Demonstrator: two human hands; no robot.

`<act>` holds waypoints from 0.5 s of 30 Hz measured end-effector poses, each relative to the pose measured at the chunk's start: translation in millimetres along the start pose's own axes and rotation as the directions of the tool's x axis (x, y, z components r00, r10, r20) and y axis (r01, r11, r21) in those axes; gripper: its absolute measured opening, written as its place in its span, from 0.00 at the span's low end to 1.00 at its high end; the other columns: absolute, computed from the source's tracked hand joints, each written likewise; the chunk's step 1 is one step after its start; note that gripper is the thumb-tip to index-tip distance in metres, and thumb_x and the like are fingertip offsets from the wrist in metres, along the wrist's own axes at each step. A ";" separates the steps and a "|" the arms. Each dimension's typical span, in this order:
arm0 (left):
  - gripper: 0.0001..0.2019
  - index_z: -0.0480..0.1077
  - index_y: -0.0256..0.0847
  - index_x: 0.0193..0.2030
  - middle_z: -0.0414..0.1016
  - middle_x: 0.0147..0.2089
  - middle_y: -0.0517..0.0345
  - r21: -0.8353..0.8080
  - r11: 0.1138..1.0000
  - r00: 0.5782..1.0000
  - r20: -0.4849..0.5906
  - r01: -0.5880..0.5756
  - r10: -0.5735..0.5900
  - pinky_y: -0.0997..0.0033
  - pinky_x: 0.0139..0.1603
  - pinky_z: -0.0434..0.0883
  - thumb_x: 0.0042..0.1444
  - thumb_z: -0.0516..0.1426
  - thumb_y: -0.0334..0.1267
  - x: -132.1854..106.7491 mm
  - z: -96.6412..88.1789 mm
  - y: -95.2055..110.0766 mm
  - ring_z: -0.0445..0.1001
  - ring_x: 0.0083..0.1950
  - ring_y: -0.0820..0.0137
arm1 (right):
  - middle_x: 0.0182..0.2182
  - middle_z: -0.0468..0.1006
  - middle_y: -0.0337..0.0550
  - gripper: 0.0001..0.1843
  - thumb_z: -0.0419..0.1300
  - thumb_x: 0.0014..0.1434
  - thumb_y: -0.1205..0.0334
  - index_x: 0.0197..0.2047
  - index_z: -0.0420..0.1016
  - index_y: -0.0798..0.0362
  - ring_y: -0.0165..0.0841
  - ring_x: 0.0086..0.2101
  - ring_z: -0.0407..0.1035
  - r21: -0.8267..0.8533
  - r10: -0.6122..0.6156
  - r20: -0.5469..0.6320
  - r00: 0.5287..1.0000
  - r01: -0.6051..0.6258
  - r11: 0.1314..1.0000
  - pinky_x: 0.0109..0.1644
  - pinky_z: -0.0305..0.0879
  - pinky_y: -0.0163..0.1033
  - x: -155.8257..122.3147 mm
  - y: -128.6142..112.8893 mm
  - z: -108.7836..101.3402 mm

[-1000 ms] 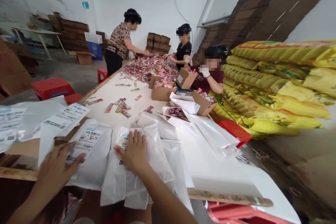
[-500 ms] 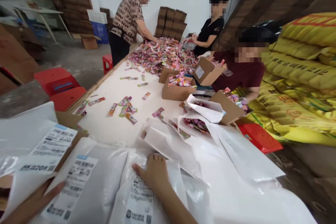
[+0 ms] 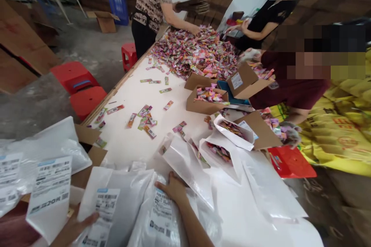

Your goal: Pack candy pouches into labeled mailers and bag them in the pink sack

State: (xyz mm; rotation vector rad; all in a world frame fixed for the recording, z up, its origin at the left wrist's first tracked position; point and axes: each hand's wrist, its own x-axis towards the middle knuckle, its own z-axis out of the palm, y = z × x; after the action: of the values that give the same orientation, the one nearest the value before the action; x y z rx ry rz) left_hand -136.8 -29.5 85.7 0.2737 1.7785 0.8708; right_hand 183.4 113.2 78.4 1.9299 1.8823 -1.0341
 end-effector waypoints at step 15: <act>0.40 0.66 0.41 0.49 0.80 0.42 0.49 -0.194 0.977 0.995 0.010 -0.094 0.097 0.56 0.44 0.75 0.26 0.72 0.48 -92.5 54.3 75.8 0.78 0.44 0.50 | 0.41 0.81 0.48 0.31 0.51 0.53 0.35 0.45 0.76 0.51 0.46 0.42 0.74 0.258 0.137 -0.103 0.985 -0.106 0.960 0.44 0.65 0.42 -126.9 40.9 -75.2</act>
State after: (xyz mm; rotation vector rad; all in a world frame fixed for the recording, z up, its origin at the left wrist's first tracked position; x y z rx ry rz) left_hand -69.3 -5.7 195.8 0.2418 1.6594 1.0981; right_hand 256.5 57.6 200.9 2.2656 1.7351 -1.1936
